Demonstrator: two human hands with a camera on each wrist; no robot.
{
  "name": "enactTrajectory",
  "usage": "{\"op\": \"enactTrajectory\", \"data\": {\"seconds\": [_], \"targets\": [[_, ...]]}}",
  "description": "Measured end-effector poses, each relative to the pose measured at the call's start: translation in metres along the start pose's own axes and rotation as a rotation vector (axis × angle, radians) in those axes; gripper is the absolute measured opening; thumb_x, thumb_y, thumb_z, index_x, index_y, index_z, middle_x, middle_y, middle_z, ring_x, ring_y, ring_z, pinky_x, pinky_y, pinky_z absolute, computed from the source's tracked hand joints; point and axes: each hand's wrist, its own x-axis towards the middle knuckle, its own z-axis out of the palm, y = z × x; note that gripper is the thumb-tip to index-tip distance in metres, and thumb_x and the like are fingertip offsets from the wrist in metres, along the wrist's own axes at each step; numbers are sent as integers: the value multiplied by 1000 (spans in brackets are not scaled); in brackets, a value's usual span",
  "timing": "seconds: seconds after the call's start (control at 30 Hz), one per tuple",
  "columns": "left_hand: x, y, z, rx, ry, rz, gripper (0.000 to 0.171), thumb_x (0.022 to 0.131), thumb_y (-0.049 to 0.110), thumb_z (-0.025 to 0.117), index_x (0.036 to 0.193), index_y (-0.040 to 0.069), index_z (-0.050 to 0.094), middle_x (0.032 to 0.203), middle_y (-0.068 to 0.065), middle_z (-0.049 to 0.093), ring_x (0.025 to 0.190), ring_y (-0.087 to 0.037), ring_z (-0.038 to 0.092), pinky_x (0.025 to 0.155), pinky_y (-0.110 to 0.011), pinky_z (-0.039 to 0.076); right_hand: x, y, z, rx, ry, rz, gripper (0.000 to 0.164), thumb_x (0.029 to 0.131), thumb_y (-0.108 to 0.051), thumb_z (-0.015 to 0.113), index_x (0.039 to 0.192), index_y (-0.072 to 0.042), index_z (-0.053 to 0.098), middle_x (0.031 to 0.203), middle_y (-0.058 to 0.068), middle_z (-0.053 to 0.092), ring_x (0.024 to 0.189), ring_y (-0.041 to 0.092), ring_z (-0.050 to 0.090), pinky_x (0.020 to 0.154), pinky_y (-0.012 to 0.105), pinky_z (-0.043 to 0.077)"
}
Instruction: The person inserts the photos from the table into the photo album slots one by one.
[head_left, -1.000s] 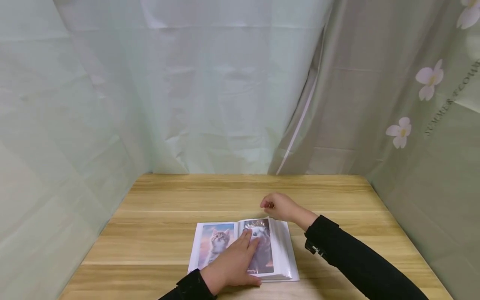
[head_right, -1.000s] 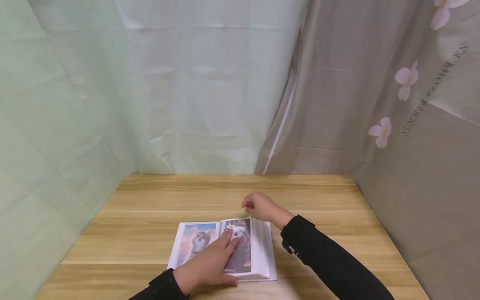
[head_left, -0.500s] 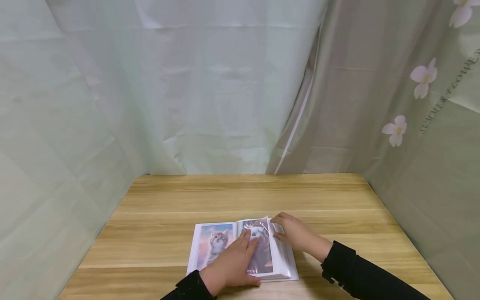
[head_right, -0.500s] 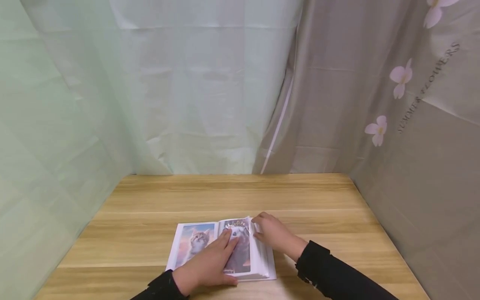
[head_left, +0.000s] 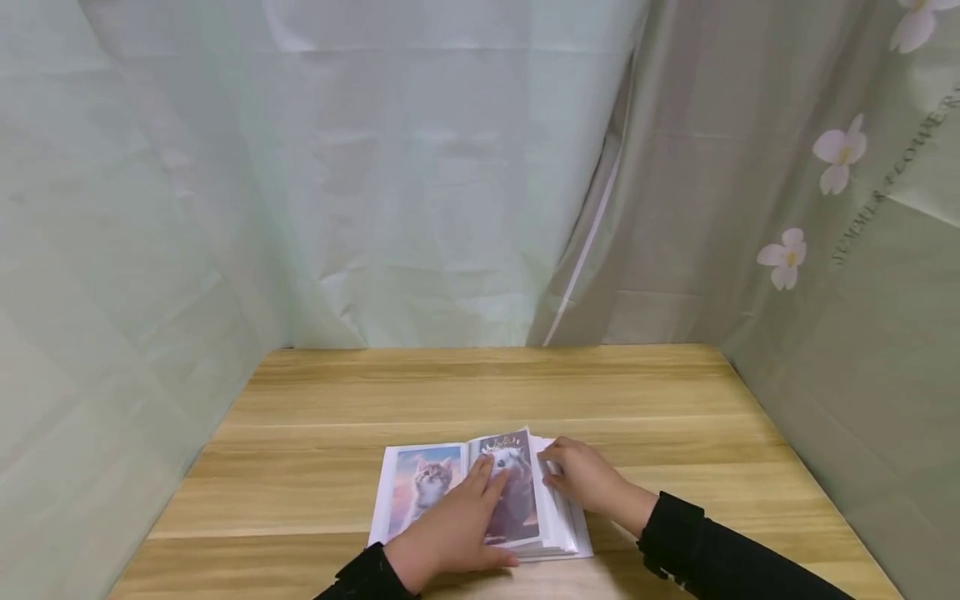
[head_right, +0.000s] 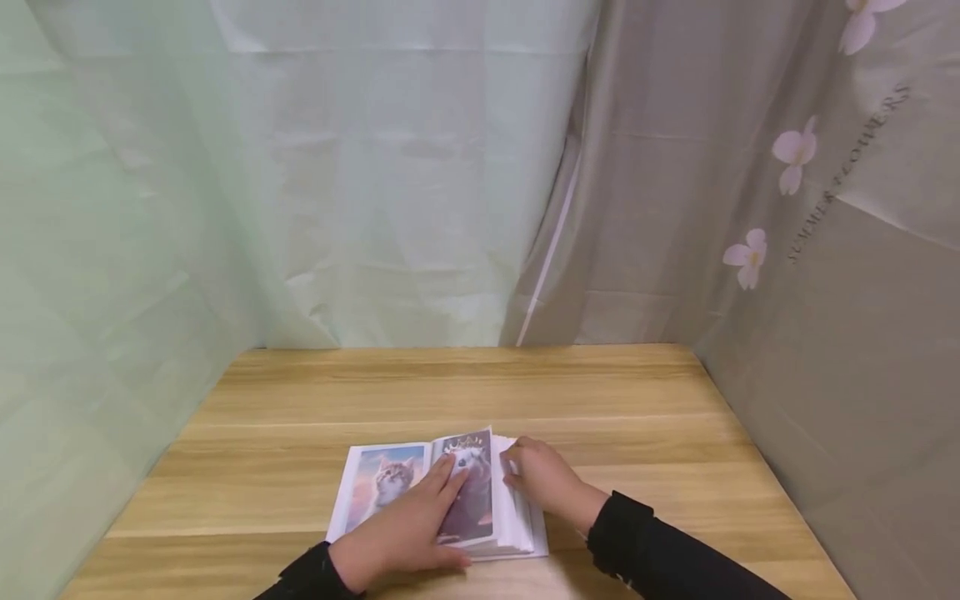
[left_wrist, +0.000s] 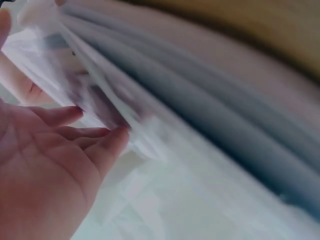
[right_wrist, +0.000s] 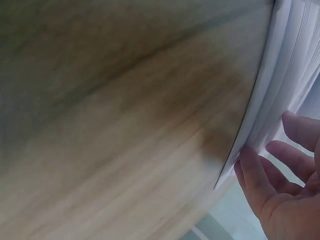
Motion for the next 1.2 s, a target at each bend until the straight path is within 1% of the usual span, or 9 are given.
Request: {"op": "enactTrajectory", "data": {"seconds": [0.23,0.4,0.5,0.6,0.8,0.9,1.0,1.1,1.2], "targets": [[-11,-5,-9,-79,16,24,104,86,75,53,158,4,27,164,-23,15,148,-36,25,110,-51,40,2,-5,0,2,17,9,28,84,-9,79,111,-1,74,97,7,66,76,12,56,66,28,51],[-18,-12,-14,-70,39,6,98,91,73,47,156,1,29,163,-22,20,146,-37,30,109,-52,41,3,-4,0,10,7,12,27,85,-8,79,111,-1,74,97,7,66,74,10,54,63,26,49],[-23,-23,-17,-59,56,-26,93,94,68,48,154,-1,32,161,-24,23,145,-37,31,109,-52,40,3,-4,-2,15,4,7,27,85,-8,78,111,-1,74,96,7,65,74,10,53,62,25,49],[-28,-37,-23,-53,82,-50,87,96,60,54,151,-5,36,159,-27,28,145,-39,32,110,-53,38,1,-3,-4,21,9,12,27,85,-7,78,110,0,74,95,7,65,73,11,53,62,26,49],[-44,-59,-28,-21,153,-92,72,95,40,66,144,-9,46,151,-27,41,139,-40,41,110,-53,39,-2,-2,-4,20,-2,30,28,85,-9,79,111,0,74,96,6,64,74,11,53,62,25,49],[-54,-68,-26,5,216,-145,66,94,33,70,139,-11,50,146,-27,47,135,-40,46,109,-52,40,-1,-3,-3,20,-6,20,29,85,-10,79,111,0,74,96,6,64,74,11,52,61,25,48],[-63,-77,-20,-5,280,-228,60,93,26,71,136,-12,53,140,-28,52,131,-42,50,109,-52,40,0,-4,-3,22,-5,16,28,85,-9,78,111,0,73,96,7,64,74,11,53,61,25,49],[-67,-83,-18,-74,322,-323,56,92,21,71,134,-13,54,134,-29,56,127,-44,52,107,-55,41,1,-5,-3,26,-3,18,28,85,-8,78,111,1,73,96,8,64,76,13,55,63,26,50],[-68,-87,-21,-151,340,-395,52,93,17,70,131,-15,54,129,-31,58,123,-46,54,103,-58,43,1,-5,-2,32,-1,22,27,85,-8,78,110,1,74,96,8,64,76,13,56,63,27,51]]}}
